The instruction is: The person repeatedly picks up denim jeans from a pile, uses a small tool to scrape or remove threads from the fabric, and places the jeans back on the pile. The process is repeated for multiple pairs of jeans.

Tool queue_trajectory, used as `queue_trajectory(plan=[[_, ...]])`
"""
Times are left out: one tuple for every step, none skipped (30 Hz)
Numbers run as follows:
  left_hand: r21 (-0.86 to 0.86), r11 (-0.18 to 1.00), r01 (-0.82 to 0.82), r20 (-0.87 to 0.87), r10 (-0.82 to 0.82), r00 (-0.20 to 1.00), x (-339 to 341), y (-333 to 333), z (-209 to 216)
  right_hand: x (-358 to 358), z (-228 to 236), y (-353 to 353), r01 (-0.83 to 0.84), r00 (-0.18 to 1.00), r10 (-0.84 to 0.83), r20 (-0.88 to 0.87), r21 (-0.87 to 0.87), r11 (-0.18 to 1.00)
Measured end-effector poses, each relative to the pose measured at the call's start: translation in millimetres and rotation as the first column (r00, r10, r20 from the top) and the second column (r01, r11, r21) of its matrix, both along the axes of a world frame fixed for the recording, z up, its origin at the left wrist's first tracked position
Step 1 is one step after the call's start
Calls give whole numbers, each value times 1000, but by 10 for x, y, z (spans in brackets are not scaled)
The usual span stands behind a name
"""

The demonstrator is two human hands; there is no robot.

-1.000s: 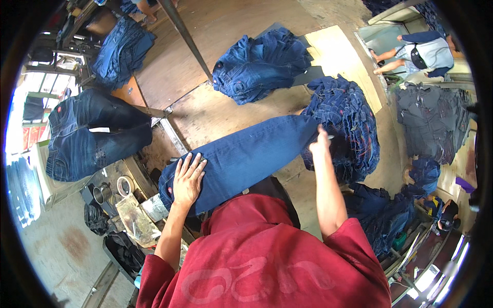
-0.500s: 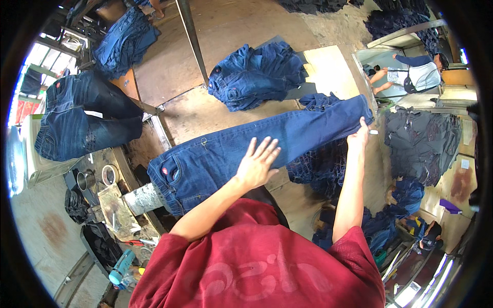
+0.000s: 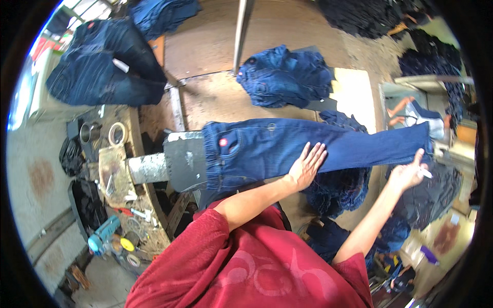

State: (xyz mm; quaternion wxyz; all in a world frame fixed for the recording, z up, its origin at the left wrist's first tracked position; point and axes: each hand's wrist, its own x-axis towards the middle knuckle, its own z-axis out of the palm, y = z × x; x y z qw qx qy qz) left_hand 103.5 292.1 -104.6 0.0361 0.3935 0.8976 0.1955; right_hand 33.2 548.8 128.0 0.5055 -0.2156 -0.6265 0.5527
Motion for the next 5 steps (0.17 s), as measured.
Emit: queue_trajectory(plan=[[5,995,-104,-32,104,994,111,-37,-2,-76,169,-308,-19,1000,19,-14,-16,1000],[-90,995,-51,-71,45,996,171,-120,-46,-161,238,-656,-91,995,90,44,24,996],[-181,983,12,-97,-31,995,227,-194,-95,-146,162,-1071,-163,983,157,96,52,985],[-199,979,40,-129,-66,989,274,-231,-131,-95,11,-1508,-184,960,139,243,174,967],[-191,982,15,-145,-44,988,293,-274,-162,-28,-161,-1947,-332,906,236,351,244,911]])
